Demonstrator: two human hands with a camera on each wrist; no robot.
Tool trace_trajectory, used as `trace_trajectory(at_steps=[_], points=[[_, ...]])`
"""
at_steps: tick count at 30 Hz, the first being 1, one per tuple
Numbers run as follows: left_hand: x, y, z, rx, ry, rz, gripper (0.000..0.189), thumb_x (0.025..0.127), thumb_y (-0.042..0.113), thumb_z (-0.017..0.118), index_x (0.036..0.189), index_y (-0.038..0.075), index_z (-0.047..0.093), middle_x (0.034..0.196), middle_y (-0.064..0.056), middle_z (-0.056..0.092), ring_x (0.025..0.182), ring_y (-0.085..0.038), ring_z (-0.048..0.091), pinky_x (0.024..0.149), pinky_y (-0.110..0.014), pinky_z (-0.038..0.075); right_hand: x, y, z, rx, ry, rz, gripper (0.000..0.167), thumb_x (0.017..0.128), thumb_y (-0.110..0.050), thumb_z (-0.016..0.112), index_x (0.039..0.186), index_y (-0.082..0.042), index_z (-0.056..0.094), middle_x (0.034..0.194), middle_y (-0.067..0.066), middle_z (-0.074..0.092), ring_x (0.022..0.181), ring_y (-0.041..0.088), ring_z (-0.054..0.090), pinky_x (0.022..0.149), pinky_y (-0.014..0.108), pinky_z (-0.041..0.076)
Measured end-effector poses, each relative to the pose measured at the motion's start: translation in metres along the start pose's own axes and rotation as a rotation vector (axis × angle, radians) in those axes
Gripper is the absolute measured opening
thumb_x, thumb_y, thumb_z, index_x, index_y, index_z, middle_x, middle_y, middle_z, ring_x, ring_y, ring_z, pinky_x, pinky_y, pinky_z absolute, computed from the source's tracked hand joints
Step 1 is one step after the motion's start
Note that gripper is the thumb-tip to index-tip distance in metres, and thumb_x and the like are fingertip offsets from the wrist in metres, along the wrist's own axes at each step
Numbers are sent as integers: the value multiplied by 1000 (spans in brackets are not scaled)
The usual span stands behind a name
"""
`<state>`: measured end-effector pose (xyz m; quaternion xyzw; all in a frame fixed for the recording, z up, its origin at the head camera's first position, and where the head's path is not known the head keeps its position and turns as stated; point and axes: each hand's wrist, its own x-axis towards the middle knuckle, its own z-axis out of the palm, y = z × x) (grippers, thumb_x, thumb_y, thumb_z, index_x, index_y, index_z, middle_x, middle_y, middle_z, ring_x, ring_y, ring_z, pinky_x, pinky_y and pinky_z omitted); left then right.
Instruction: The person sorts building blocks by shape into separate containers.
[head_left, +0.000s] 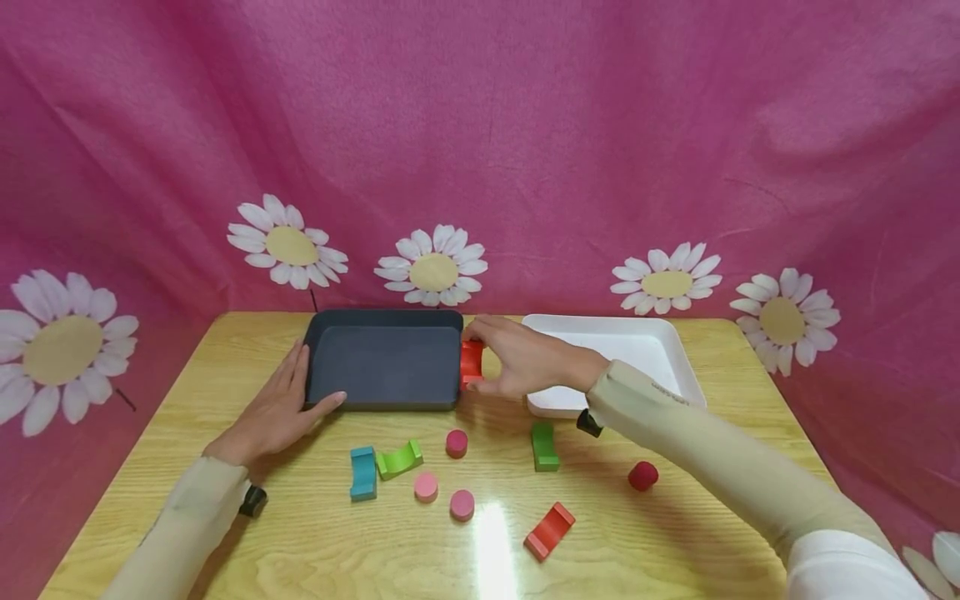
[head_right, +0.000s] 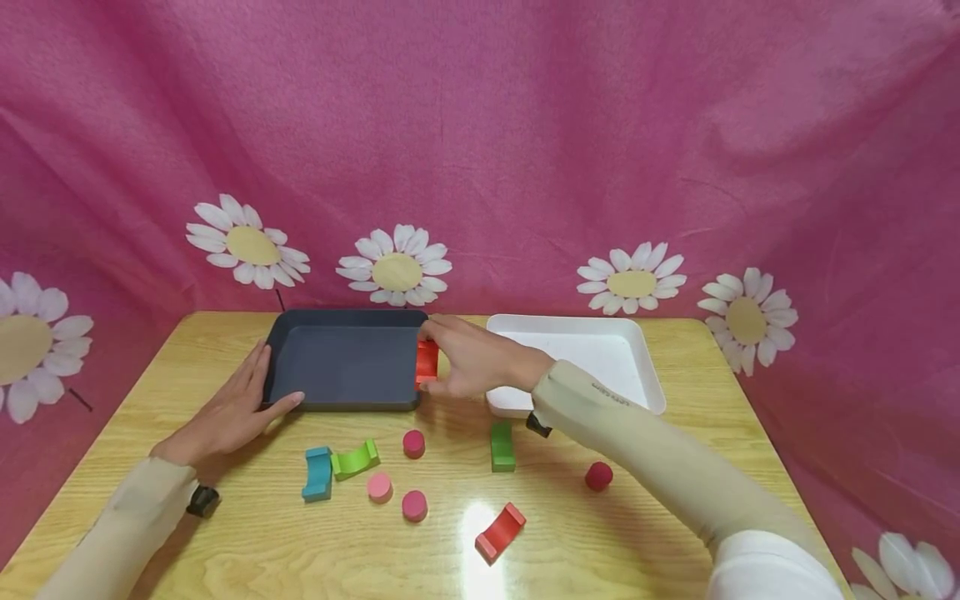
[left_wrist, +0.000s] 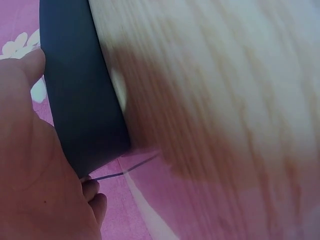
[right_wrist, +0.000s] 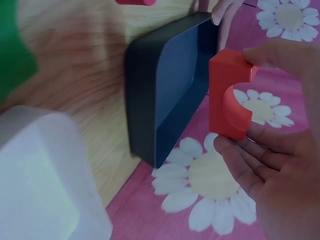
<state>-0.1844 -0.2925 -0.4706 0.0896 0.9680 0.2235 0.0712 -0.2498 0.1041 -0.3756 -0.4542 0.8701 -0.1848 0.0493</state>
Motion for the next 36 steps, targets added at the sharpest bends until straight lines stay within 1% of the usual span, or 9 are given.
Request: trace_trajectory(at_steps=[4,7,11,13,19,23,29,33,36], points=[[0,-2,1,4,-1,4,114,104,69,53,168,-3,-8,178,-24,-11,164,-47,-3,128,-70,11,26,-4,3,-1,-10,-21,56,90,-33,82,129,1,62,118,7,64,108,25,64,96,34,54],[1,-3,3,4,-3,7,114,104,70,52,168,-3,-9,178,-23,-12,164,-46,-4,128,-69,11,44,-8,6,-25,-18,-44,55,90,-32,82,129,2,62,114,7,64,105,23,63,93,31,54],[1,-2,4,2,-10,1,115,104,71,51,168,-2,-9,178,-22,-13,164,-45,-5,128,-69,10,65,-14,8,-50,-43,-72,57,90,-31,81,131,3,62,115,8,65,103,21,62,90,29,54],[1,-1,3,2,-10,-3,115,103,71,51,168,-2,-9,178,-22,-12,164,-45,-4,129,-69,11,75,-17,10,-52,-55,-85,57,90,-30,80,130,4,61,114,9,65,103,23,62,90,29,53],[3,1,2,9,-11,-3,116,103,71,53,169,-3,-7,178,-24,-10,164,-47,-1,128,-69,12,105,-24,15,-56,-109,-73,57,91,-34,80,132,1,60,112,6,63,98,17,60,84,25,51],[4,1,0,10,-15,-1,116,103,70,54,168,-4,-8,178,-25,-10,163,-48,-1,128,-70,12,123,-29,22,-49,-124,-67,55,92,-35,80,130,-2,59,112,4,62,95,14,59,80,22,51],[4,1,0,26,-19,-10,117,102,71,53,168,-4,-8,177,-26,-9,163,-49,0,128,-69,12,150,-38,28,-73,-144,-76,54,92,-35,80,129,-1,59,113,6,63,95,15,59,77,20,50],[3,1,1,31,-21,-13,117,102,71,53,168,-4,-8,177,-26,-9,163,-49,0,128,-69,12,166,-43,33,-70,-175,-75,56,92,-35,79,131,-1,58,115,8,62,97,16,58,76,21,50],[1,-1,1,23,-21,-14,117,102,71,53,168,-4,-8,177,-27,-9,162,-51,1,127,-70,15,177,-45,40,-51,-206,-66,56,92,-34,79,131,-1,57,116,7,62,98,15,58,77,20,51]])
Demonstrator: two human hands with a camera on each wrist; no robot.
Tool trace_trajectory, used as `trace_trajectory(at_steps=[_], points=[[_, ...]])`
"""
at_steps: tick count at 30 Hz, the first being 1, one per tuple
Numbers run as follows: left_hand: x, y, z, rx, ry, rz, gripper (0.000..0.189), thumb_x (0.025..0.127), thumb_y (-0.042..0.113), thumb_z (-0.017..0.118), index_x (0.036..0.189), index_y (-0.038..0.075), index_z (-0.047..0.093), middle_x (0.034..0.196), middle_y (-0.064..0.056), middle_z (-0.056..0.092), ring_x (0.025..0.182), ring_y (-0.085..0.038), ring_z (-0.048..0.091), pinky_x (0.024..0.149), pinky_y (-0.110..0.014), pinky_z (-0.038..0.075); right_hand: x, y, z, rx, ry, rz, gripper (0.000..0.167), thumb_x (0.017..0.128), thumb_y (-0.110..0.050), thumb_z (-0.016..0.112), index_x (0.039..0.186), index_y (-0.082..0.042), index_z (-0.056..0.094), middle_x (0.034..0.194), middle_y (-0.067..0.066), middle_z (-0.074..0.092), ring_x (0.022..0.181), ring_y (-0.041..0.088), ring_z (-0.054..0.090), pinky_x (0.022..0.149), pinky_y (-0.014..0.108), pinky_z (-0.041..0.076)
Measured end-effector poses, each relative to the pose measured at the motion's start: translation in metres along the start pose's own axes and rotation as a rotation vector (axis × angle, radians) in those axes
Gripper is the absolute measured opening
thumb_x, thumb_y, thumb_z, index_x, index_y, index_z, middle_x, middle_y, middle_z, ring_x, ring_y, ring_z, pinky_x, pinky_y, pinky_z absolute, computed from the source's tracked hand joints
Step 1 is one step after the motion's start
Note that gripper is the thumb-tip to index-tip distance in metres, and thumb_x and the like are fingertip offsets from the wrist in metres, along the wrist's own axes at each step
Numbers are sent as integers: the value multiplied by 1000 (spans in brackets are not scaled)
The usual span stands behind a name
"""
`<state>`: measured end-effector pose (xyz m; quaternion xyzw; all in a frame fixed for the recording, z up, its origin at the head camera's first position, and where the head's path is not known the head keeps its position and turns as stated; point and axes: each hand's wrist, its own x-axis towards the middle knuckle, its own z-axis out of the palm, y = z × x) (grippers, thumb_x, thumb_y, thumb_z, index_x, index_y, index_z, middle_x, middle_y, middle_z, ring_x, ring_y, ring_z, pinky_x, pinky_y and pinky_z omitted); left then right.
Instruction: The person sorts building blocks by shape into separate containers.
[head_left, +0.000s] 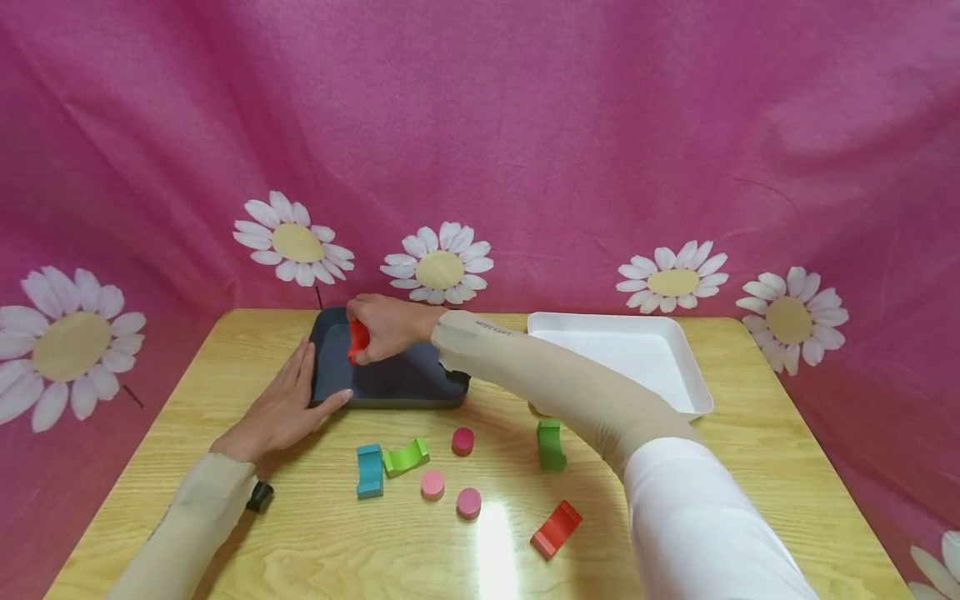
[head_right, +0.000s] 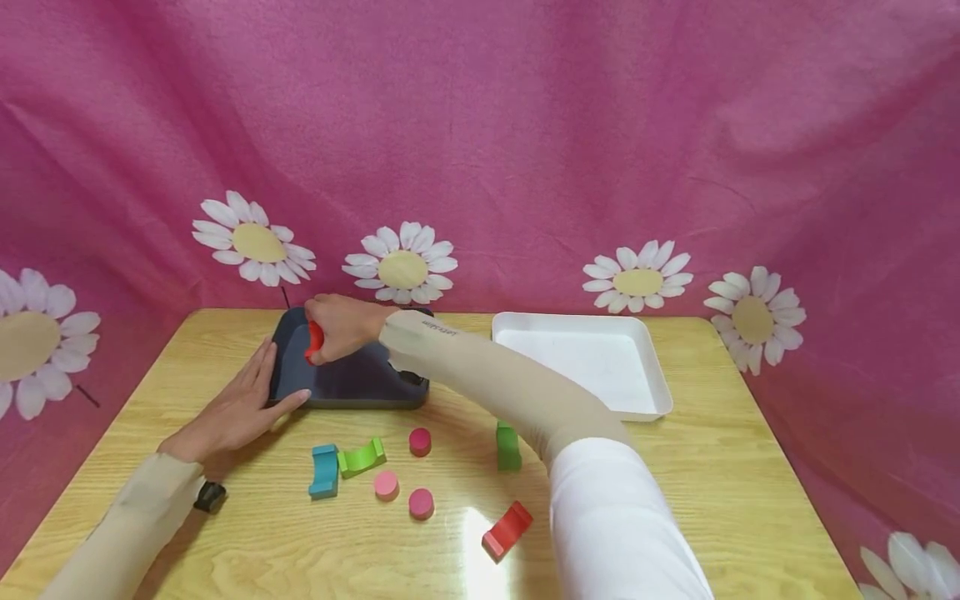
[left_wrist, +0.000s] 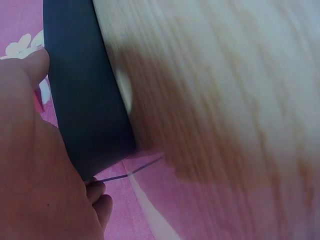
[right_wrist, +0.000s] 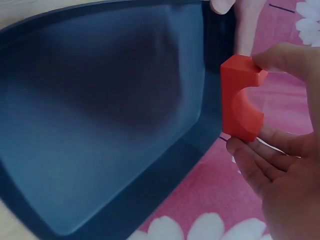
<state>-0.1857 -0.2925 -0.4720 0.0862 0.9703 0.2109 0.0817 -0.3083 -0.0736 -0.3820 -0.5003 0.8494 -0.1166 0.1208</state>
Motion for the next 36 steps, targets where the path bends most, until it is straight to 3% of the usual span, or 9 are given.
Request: trace_trajectory(at_steps=[7,17,27,36], points=[[1,0,-3,-21,-5,-1,117,102,72,53,168,-3,-9,178,-25,-10,163,-49,2,127,-70,16,24,2,9,-11,-29,36,57,91,-35,80,133,-5,55,119,6,62,104,15,59,83,19,53],[2,-2,-2,-23,23,9,118,102,71,54,168,-4,-8,178,-26,-7,163,-49,2,128,-69,15,51,1,28,-237,1,85,63,93,-50,74,138,-9,55,125,4,61,114,17,55,101,28,48],[0,-2,-2,-26,-4,7,116,103,72,51,169,-1,-10,178,-23,-10,164,-47,-1,128,-68,13,65,7,42,-183,-33,114,64,96,-47,73,141,-7,52,130,5,57,118,17,53,103,24,47],[0,-3,-1,-28,-6,9,115,103,71,52,169,-1,-10,178,-23,-11,164,-47,-1,128,-68,13,72,8,50,-98,-28,117,55,95,-44,74,132,-6,57,117,4,60,103,16,58,89,22,51]])
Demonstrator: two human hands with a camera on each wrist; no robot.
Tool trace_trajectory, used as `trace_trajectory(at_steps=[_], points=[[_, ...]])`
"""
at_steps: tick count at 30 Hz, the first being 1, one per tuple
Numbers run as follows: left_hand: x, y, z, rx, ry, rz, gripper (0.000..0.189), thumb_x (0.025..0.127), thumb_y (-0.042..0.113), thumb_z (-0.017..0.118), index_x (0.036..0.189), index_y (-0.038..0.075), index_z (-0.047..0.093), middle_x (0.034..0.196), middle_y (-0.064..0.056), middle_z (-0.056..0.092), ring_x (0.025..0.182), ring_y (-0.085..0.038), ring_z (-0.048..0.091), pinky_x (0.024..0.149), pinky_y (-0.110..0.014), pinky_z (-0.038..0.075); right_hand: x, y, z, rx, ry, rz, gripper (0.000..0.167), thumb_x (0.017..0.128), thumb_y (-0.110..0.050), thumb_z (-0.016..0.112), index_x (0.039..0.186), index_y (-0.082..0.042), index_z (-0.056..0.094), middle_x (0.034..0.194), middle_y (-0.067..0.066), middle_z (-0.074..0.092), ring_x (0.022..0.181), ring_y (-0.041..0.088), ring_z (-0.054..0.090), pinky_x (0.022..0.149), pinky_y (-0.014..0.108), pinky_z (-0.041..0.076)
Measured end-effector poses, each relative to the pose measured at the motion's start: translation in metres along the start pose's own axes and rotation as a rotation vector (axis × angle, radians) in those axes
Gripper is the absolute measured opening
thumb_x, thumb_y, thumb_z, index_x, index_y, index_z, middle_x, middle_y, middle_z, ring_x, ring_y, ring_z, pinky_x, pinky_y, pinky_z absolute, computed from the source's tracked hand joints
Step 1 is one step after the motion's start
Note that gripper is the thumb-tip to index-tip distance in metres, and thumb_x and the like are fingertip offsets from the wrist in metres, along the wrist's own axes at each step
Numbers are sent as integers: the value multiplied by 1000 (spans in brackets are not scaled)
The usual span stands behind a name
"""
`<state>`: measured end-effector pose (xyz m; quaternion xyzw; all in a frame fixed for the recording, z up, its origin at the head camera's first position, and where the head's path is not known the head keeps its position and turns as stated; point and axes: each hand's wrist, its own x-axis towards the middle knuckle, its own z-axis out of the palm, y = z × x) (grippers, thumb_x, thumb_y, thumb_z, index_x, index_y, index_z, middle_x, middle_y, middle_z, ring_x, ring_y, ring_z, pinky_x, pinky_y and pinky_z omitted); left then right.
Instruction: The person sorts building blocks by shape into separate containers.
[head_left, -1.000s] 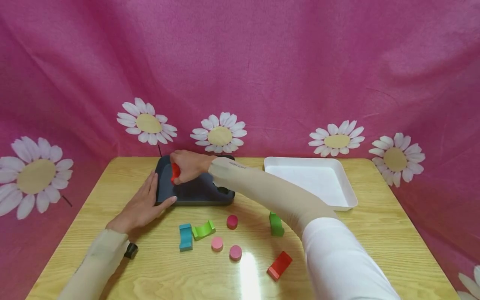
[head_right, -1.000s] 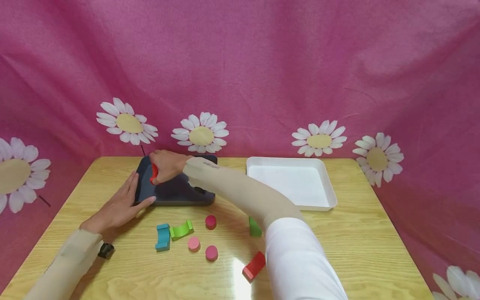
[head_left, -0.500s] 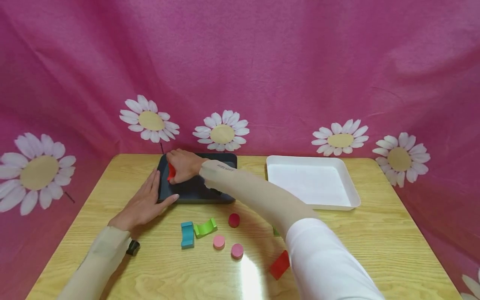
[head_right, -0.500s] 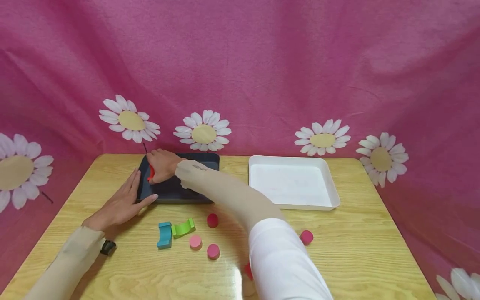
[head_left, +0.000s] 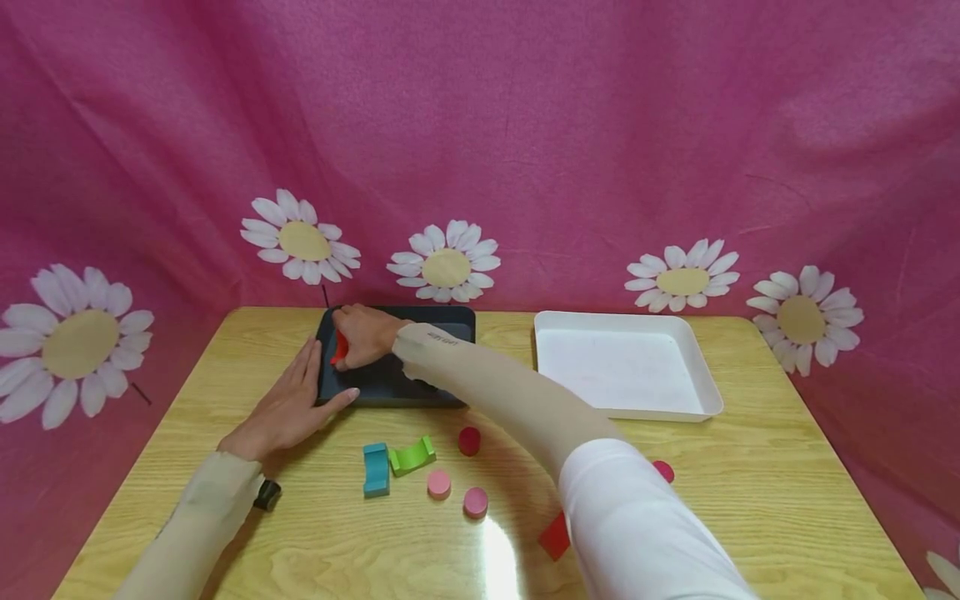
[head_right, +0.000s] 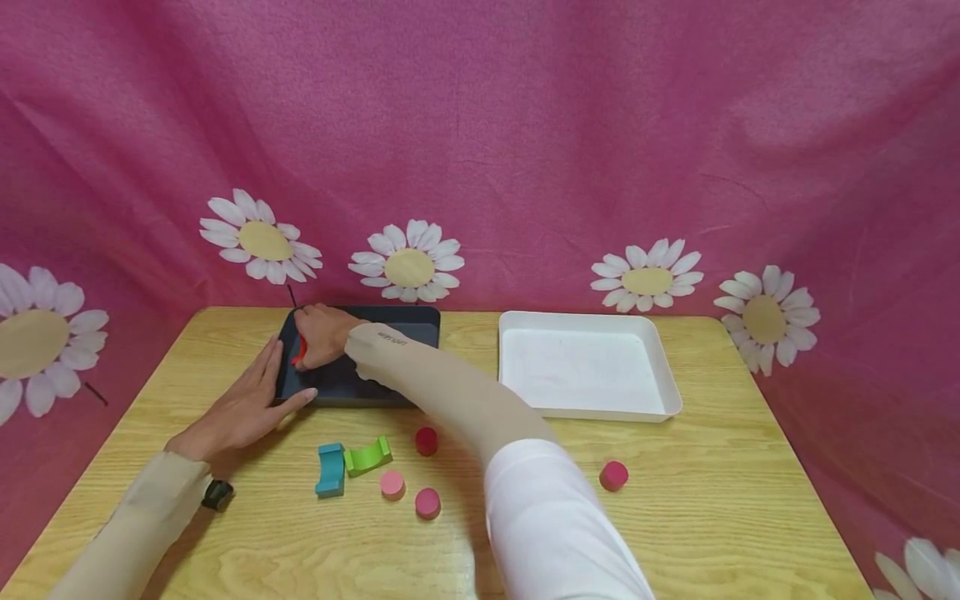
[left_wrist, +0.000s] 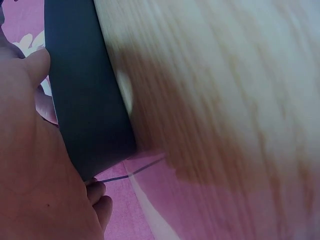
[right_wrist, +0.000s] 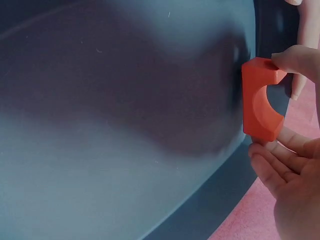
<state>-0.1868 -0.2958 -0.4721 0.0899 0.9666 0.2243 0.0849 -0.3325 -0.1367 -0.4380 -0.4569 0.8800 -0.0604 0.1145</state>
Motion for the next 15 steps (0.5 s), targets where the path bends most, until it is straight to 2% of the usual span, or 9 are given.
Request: trace_trajectory(at_steps=[6,15], points=[[0,1,0,6,7,0,115,104,71,52,168,-1,-10,178,-23,-11,164,-47,-1,129,-67,13,3,0,4,38,-9,7,50,94,-42,74,125,-7,59,112,3,60,98,15,60,85,23,52],[-1,0,0,13,5,-3,115,103,72,51,169,-2,-8,178,-22,-11,164,-47,-1,129,-67,13,3,-2,6,43,-35,27,56,96,-43,72,134,-4,57,115,4,59,99,15,59,85,22,51]])
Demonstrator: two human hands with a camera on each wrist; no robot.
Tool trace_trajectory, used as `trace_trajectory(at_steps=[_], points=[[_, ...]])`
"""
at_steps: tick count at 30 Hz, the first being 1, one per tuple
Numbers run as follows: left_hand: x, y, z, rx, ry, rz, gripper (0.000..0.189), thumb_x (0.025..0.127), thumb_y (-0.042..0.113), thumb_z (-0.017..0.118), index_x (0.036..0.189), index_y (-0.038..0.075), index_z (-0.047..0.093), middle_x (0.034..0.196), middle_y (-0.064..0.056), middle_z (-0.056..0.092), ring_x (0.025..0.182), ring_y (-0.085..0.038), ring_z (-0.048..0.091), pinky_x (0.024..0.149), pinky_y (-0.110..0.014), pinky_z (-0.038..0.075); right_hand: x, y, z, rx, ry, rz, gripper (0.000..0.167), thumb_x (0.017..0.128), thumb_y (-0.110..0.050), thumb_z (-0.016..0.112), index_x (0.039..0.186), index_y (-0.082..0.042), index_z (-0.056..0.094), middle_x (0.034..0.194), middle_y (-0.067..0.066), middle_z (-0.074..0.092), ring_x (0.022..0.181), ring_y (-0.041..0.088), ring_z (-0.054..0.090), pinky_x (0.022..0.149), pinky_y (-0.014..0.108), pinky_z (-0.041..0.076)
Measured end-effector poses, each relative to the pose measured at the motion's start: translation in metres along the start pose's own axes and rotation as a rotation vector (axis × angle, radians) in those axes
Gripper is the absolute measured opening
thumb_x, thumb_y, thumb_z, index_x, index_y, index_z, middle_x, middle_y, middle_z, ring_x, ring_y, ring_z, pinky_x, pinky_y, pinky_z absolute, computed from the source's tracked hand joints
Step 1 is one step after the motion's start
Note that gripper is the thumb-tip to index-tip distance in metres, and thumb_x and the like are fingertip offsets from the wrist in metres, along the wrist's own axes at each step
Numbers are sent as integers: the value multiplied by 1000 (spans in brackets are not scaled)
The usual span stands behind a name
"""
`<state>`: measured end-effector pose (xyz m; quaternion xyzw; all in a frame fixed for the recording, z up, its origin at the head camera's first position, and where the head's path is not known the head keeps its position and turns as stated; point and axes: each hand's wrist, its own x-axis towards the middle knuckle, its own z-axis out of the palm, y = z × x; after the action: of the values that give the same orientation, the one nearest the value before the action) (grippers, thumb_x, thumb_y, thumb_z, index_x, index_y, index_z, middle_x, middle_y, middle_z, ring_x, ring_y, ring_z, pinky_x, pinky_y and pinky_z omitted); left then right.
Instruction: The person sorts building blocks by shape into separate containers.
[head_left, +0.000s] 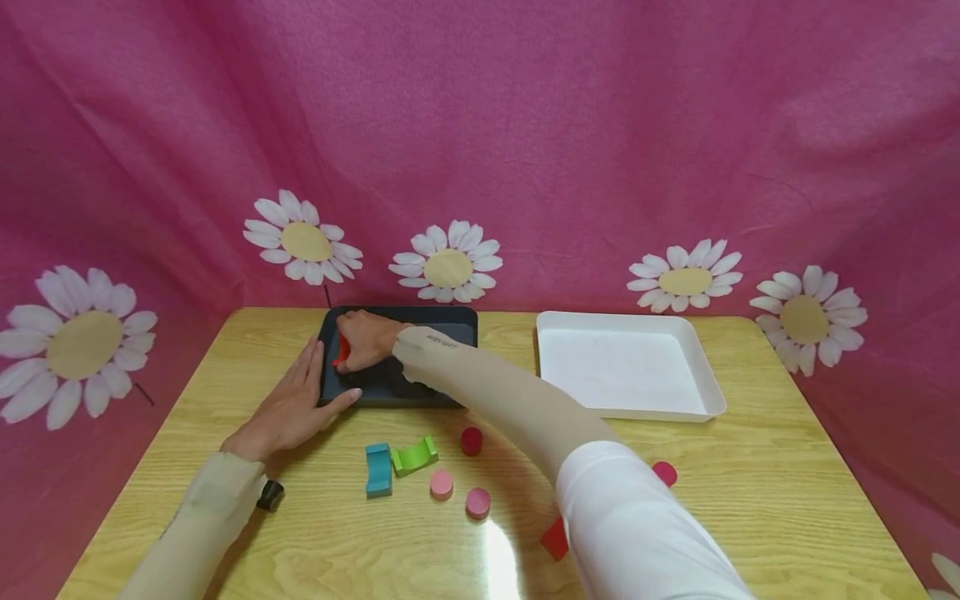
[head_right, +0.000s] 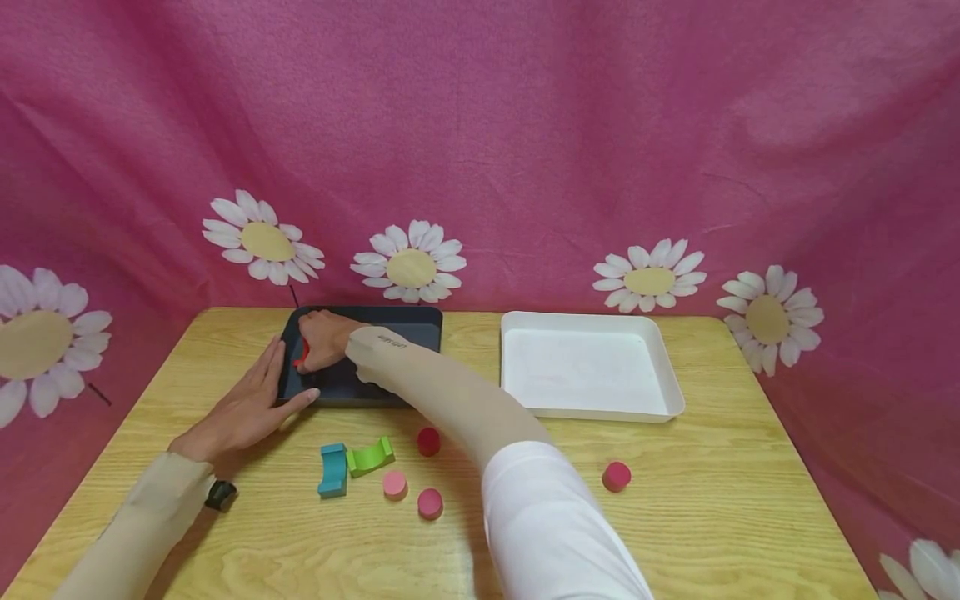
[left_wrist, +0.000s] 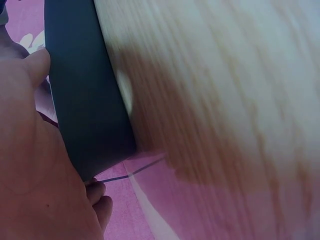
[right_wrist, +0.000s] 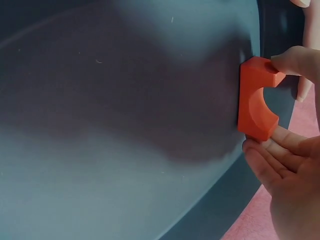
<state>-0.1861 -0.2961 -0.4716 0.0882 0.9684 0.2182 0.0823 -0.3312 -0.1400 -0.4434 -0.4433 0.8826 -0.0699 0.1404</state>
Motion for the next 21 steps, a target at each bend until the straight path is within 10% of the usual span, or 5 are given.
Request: trace_trajectory(at_steps=[21], points=[[1,2,0,-13,2,-5,117,103,72,52,168,-3,-8,178,-24,-11,163,-49,0,128,-69,13,-23,2,-12,-74,64,3,72,99,-54,66,150,-7,50,134,3,57,116,16,52,99,24,47]])
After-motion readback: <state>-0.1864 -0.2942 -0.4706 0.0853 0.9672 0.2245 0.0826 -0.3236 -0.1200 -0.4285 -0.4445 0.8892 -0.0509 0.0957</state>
